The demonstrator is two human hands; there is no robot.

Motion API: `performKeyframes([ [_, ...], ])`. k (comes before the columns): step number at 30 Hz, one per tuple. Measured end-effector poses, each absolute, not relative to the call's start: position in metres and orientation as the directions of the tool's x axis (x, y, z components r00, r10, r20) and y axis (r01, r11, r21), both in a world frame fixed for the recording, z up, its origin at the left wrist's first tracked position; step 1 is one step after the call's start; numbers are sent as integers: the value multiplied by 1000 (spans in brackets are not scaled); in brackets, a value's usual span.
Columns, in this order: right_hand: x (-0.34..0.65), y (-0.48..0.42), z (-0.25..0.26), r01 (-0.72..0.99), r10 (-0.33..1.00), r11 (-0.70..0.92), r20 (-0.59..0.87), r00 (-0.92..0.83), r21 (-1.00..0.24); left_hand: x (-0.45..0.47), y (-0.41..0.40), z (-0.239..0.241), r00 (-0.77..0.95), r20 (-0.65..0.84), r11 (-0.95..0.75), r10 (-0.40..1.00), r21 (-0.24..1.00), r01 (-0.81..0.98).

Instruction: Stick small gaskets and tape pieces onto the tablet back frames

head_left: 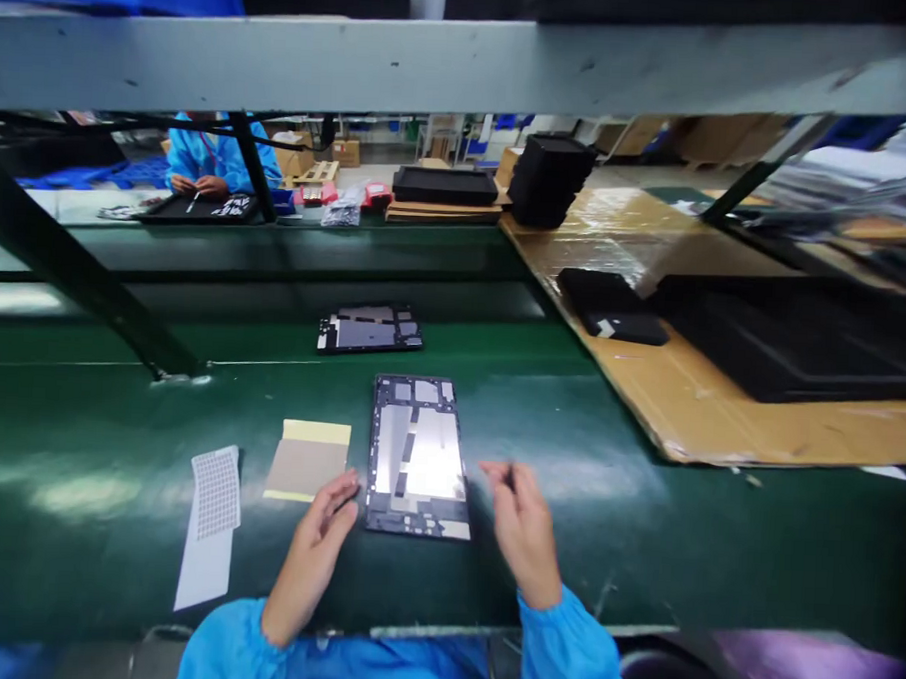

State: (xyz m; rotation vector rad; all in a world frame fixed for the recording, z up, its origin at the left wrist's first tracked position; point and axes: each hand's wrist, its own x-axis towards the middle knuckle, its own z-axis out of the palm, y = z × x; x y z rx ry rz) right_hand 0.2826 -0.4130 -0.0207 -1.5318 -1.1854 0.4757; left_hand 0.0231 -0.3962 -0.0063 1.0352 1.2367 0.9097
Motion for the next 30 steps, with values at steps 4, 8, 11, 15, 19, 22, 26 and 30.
performKeyframes([
  [4,258,-421,14,109,936,219,240,259,-970,25,-409,27,201,-392,432,898,872,-231],
  [8,230,-425,27,-130,974,212,220,-55,-969,29,-416,36,296,-439,502,848,845,-185],
  [11,223,-424,29,-96,954,253,265,-139,-963,26,-417,35,315,-415,459,853,886,-75],
  [15,226,-423,30,-57,935,296,301,-188,-954,24,-417,36,308,-377,396,873,918,1],
  [19,228,-425,30,-45,928,319,322,-189,-947,25,-417,35,306,-355,362,883,931,35],
  [22,228,-424,28,-22,928,322,320,-191,-947,26,-417,33,309,-360,368,880,929,34],
  [26,227,-423,28,5,931,321,315,-186,-947,27,-417,32,318,-358,366,878,930,38],
  [30,230,-429,27,16,920,366,359,-156,-931,26,-419,27,333,-329,313,884,944,102],
])
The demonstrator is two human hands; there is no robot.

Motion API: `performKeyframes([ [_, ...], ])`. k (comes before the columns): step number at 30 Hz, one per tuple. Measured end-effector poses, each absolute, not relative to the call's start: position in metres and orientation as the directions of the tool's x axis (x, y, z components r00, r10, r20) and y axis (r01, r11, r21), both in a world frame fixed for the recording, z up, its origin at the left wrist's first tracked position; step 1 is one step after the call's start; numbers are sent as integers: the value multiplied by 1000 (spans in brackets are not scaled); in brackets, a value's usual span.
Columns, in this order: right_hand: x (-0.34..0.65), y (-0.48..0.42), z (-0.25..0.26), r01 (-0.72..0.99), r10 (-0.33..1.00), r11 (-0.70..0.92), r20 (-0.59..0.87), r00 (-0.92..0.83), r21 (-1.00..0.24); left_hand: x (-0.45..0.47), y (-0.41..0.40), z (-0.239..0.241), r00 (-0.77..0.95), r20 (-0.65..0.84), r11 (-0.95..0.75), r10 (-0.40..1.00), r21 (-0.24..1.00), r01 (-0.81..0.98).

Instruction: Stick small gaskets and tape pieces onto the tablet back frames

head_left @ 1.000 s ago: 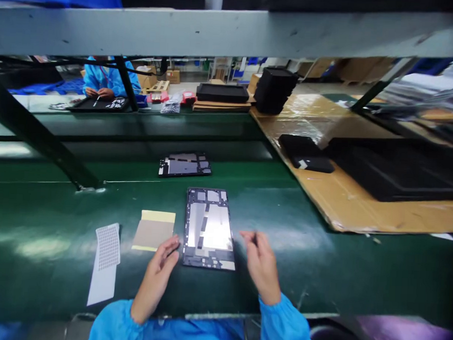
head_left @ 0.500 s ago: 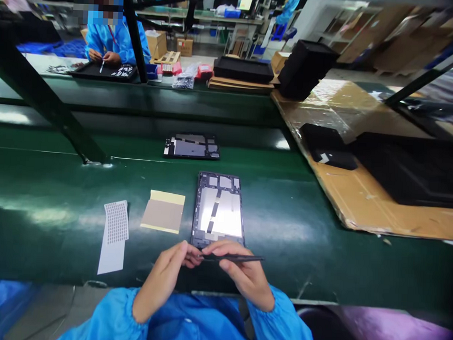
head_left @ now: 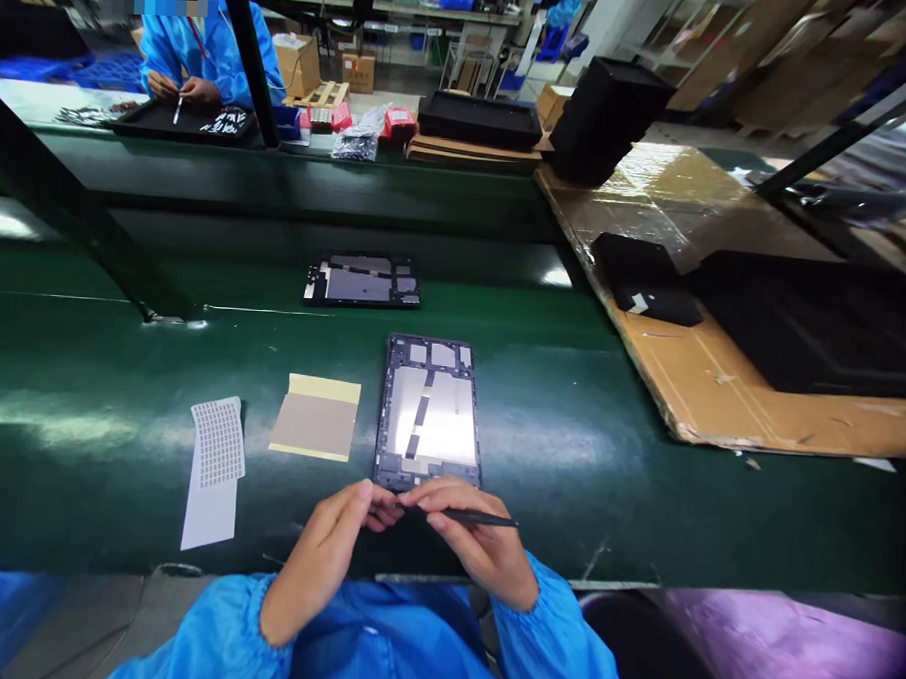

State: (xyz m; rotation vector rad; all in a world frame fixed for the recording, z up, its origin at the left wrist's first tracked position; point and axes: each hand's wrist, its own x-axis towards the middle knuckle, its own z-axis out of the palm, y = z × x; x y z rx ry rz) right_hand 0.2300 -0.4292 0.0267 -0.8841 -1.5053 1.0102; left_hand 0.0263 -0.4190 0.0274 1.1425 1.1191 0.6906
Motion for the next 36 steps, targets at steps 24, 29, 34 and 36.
performKeyframes([
  [24,281,-394,-21,184,898,380,313,-310,-906,40,-389,-37,527,434,-682,731,477,554],
  [29,279,-396,-23,183,890,392,321,-323,-902,40,-389,-36,528,434,-683,730,473,556],
  [34,278,-397,-22,182,888,403,336,-313,-897,40,-390,-37,533,427,-683,730,464,564],
  [36,278,-397,-21,185,888,404,337,-312,-896,40,-390,-37,532,420,-678,735,469,566],
])
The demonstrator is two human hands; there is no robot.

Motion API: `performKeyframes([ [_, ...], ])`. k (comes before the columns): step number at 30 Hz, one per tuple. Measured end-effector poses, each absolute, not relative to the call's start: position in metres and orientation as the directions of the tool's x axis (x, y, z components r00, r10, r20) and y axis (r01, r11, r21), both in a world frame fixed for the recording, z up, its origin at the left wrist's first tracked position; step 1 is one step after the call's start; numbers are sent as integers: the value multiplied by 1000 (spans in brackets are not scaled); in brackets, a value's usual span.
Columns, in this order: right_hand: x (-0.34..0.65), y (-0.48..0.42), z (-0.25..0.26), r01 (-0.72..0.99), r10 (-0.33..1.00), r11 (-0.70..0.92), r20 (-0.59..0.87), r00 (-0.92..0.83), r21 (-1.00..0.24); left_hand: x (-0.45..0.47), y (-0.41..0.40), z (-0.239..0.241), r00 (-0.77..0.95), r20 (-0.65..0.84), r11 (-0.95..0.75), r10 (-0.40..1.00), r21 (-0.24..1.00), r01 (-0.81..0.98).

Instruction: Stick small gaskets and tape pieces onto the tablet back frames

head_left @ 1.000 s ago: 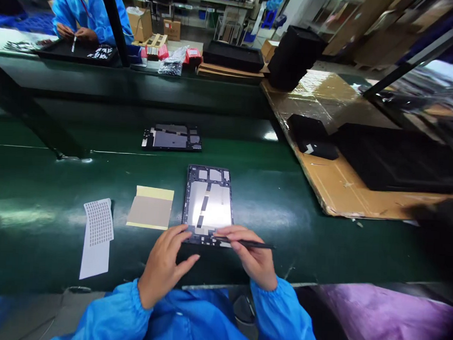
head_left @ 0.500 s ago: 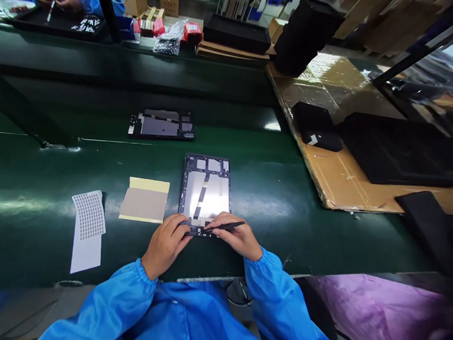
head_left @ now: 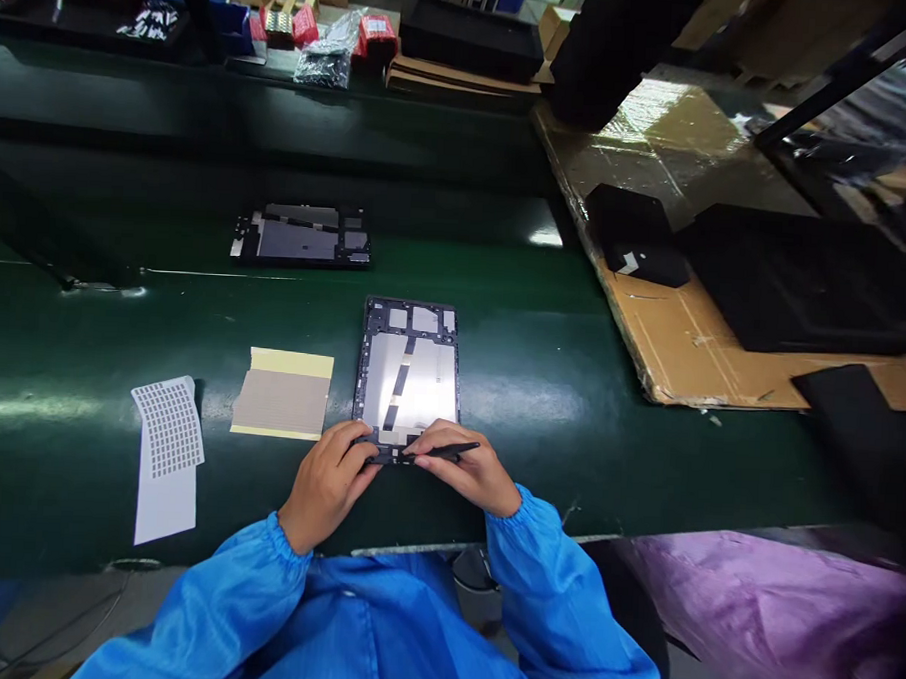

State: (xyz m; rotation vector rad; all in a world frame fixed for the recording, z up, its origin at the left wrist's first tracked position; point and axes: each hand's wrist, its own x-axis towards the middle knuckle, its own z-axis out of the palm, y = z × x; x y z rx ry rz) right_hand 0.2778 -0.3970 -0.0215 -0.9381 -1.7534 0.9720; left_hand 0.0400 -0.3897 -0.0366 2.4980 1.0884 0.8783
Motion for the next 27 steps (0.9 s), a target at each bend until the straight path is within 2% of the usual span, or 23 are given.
performKeyframes([
  [27,275,-401,-25,191,885,426,363,-292,-884,40,-390,-36,524,413,-667,745,479,571],
])
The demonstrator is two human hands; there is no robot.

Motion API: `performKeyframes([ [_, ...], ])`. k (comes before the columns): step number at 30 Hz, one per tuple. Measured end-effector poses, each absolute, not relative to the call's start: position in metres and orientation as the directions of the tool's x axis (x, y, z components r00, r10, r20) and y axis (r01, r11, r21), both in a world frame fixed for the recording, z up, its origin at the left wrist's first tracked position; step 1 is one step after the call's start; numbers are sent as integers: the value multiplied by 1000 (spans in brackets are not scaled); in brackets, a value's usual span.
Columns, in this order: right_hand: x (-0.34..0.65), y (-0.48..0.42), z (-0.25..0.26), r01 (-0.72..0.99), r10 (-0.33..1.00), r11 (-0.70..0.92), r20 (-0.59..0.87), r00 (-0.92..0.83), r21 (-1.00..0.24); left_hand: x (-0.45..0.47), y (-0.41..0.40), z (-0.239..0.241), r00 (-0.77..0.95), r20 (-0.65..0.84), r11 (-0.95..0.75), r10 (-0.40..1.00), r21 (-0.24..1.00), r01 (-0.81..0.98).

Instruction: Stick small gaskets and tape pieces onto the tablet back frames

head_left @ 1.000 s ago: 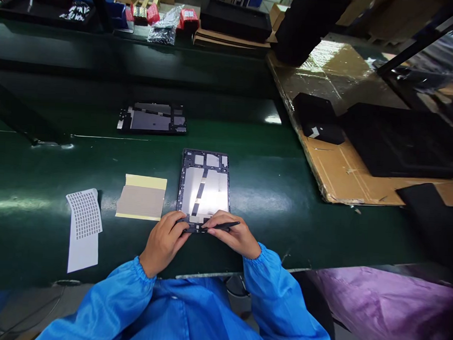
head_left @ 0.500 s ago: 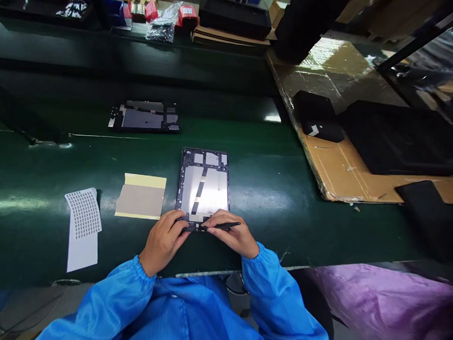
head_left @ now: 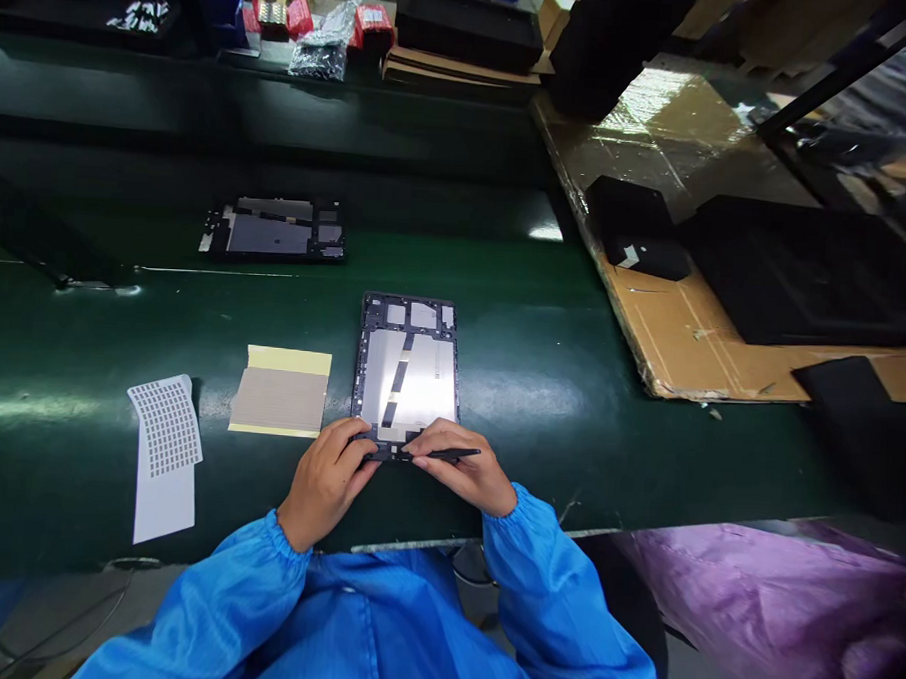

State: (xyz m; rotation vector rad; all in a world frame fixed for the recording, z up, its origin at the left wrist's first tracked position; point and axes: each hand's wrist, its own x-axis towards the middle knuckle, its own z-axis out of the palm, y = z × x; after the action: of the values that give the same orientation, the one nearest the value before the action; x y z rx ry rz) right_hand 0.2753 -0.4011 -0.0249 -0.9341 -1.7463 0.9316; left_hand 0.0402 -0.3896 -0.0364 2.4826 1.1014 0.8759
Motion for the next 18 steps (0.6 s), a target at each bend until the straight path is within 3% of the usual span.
performKeyframes([
  [18,277,-399,-21,183,884,434,378,-274,-882,43,-389,-31,506,441,-671,741,493,554],
])
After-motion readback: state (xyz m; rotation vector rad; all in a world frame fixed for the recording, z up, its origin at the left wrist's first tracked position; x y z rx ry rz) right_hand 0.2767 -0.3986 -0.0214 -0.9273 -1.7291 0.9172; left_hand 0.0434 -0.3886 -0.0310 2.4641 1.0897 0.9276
